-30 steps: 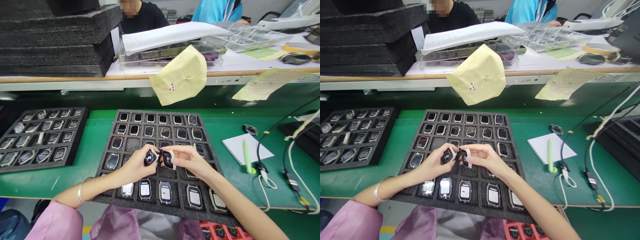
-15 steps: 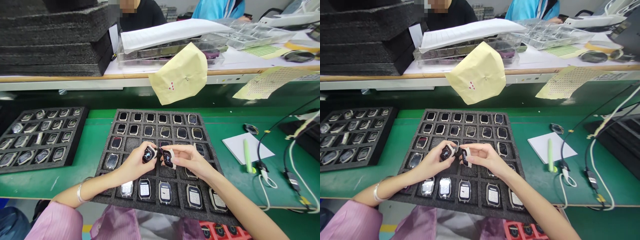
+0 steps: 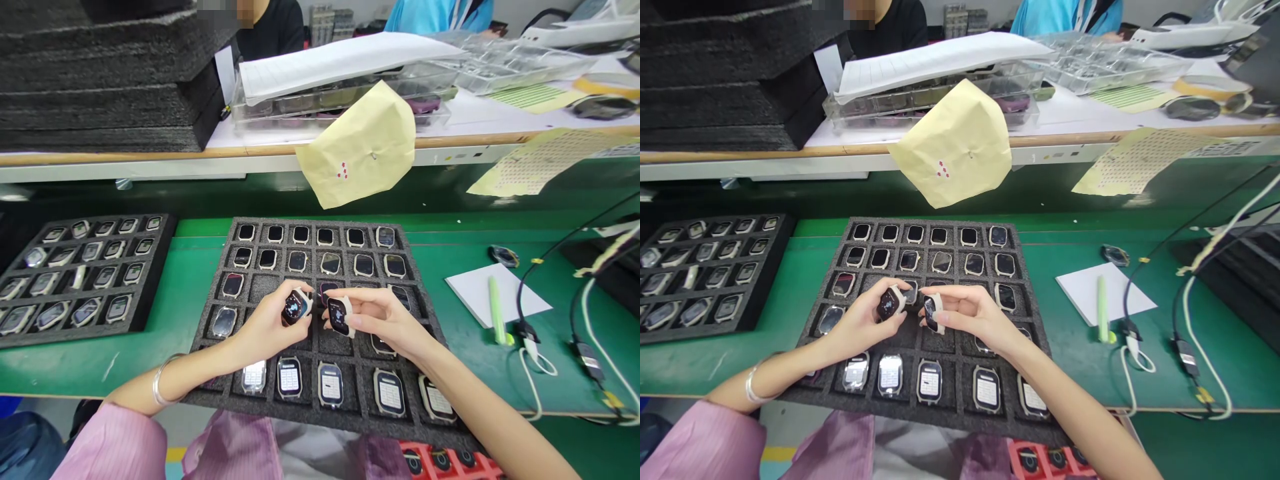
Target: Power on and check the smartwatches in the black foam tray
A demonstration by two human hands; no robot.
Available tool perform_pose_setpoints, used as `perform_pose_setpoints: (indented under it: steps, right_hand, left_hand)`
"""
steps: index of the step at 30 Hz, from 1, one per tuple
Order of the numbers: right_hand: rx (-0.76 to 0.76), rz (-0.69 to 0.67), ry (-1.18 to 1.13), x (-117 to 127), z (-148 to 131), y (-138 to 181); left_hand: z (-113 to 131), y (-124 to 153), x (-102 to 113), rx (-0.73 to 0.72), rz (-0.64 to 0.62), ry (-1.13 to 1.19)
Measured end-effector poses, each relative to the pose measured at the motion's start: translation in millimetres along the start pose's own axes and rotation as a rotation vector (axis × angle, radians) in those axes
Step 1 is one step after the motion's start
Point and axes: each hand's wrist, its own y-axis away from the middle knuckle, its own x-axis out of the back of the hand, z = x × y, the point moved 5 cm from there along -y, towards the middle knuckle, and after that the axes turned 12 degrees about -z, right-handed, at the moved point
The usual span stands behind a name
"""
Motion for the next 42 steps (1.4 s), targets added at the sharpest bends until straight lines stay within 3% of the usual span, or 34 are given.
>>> perform_pose_setpoints:
  steps: [14,22,27,42]
  right_hand:
    - [-0.066,0.018,-0.041,0.2,5.2,-2.1]
    - [-0.137,0.027,-0.194,-1.6,10.8,-1.4]
    - [-0.144,0.095,-0.109,-0.9,11.0,0.3]
    - [-0.078,0.133,0.074,-4.9,6.0,3.3]
  left_hand:
    - [-13.8,-4.3,0.3,0.074,0.031,0.112]
    - [-9.1,-2.5,-1.4,0.168,-0.040,0.609]
    - [-13.9,4.1,-2.2,0.204,-0.061,0.802]
    - [-27.5,5.2,-4.8,0.063,-0.077,0.693]
